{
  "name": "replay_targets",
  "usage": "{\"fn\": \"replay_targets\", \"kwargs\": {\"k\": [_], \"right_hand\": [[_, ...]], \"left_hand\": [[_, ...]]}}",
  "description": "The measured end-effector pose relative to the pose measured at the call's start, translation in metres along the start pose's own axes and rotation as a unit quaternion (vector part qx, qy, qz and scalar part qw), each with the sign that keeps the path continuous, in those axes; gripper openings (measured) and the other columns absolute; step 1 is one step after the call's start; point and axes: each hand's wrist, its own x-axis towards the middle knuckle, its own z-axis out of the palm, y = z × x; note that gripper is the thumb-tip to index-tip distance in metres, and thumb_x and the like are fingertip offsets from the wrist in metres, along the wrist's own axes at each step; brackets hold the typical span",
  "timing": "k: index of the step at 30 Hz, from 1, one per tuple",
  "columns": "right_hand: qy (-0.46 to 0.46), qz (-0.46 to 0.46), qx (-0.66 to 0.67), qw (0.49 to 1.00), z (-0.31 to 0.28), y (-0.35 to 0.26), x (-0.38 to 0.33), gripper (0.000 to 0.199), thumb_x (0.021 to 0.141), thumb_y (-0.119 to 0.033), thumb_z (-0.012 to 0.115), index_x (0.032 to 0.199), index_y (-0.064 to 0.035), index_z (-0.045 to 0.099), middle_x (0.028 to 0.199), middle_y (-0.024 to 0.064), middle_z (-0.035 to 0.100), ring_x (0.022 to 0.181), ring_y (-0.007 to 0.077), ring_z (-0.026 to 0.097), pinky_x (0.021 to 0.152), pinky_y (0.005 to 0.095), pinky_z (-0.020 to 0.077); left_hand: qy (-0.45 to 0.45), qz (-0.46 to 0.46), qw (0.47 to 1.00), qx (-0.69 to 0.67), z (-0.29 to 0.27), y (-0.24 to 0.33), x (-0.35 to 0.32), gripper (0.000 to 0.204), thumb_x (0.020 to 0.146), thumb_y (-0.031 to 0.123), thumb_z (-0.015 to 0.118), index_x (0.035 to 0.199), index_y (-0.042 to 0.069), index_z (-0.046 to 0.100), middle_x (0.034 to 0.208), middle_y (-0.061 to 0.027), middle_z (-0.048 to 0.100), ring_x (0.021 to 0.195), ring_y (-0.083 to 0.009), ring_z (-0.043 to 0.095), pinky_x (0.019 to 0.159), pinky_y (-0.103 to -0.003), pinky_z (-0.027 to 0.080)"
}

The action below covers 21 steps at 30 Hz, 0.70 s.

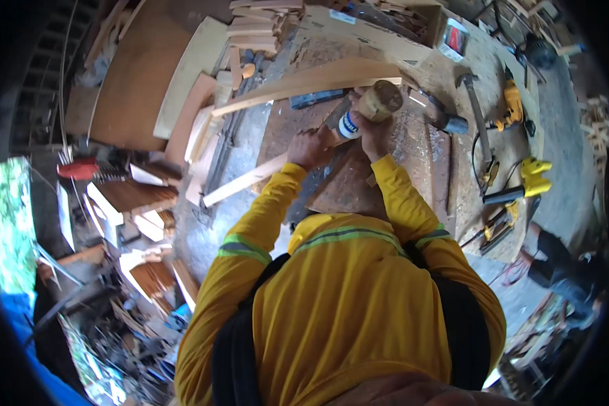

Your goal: Assembling and stapling wooden chair or furniture frame components.

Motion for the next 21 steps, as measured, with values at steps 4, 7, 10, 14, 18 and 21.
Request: {"fn": "replay_targets", "kwargs": {"k": [4, 7, 10, 14, 18, 21], "right_hand": [[0.010, -0.024, -0.068, 0.997, 0.007, 0.000, -0.003, 0.043, 0.074, -0.013, 0.083, 0.112, 0.0014, 0.068, 0.107, 0.0074, 0.074, 0.095, 0.0192, 0.072, 0.088, 0.0347, 0.0577], [0.019, -0.005, -0.105, 0.994, 0.010, 0.004, 0.000, 0.051, 0.071, -0.017, 0.086, 0.115, 0.0000, 0.066, 0.108, 0.0072, 0.073, 0.098, 0.0188, 0.071, 0.089, 0.0350, 0.0577], [0.008, 0.053, -0.104, 0.993, 0.008, 0.006, 0.006, 0.063, 0.067, -0.022, 0.089, 0.120, -0.0019, 0.064, 0.110, 0.0077, 0.072, 0.101, 0.0180, 0.070, 0.089, 0.0349, 0.0575], [0.005, 0.066, -0.079, 0.995, 0.000, 0.007, 0.013, 0.060, 0.067, -0.021, 0.089, 0.118, -0.0017, 0.064, 0.107, 0.0088, 0.073, 0.099, 0.0176, 0.070, 0.089, 0.0359, 0.0577], [0.026, 0.034, -0.041, 0.998, -0.014, 0.015, 0.025, 0.043, 0.072, -0.015, 0.085, 0.109, -0.0014, 0.068, 0.100, 0.0061, 0.074, 0.089, 0.0171, 0.072, 0.083, 0.0347, 0.0583], [0.071, 0.027, -0.010, 0.997, -0.028, 0.023, 0.035, 0.038, 0.073, -0.014, 0.084, 0.106, -0.0023, 0.069, 0.097, 0.0049, 0.074, 0.086, 0.0157, 0.071, 0.079, 0.0334, 0.0575]], "left_hand": [[-0.004, 0.011, 1.000, -0.002, 0.006, -0.001, 0.004, 0.040, 0.077, 0.032, 0.070, 0.105, 0.007, 0.056, 0.089, -0.0232, 0.070, 0.083, -0.0428, 0.069, 0.075, -0.053, 0.055], [-0.010, 0.010, 1.000, 0.008, 0.011, -0.003, 0.006, 0.041, 0.077, 0.032, 0.071, 0.105, 0.006, 0.055, 0.089, -0.0236, 0.070, 0.083, -0.0430, 0.069, 0.075, -0.053, 0.055], [-0.020, 0.003, 1.000, 0.022, 0.015, -0.005, 0.008, 0.041, 0.078, 0.033, 0.072, 0.105, 0.006, 0.055, 0.089, -0.0238, 0.070, 0.084, -0.0433, 0.069, 0.075, -0.054, 0.055], [-0.016, 0.002, 1.000, 0.016, 0.015, -0.004, 0.007, 0.040, 0.079, 0.033, 0.072, 0.104, 0.006, 0.055, 0.089, -0.0231, 0.070, 0.083, -0.0432, 0.069, 0.075, -0.053, 0.055], [-0.009, -0.002, 1.000, 0.014, 0.012, -0.001, 0.006, 0.037, 0.081, 0.034, 0.071, 0.101, 0.008, 0.054, 0.091, -0.0223, 0.070, 0.083, -0.0423, 0.069, 0.072, -0.052, 0.056], [0.002, 0.011, 1.000, 0.010, 0.012, 0.000, 0.007, 0.037, 0.080, 0.034, 0.071, 0.102, 0.009, 0.055, 0.092, -0.0219, 0.071, 0.084, -0.0420, 0.070, 0.072, -0.052, 0.056]]}}
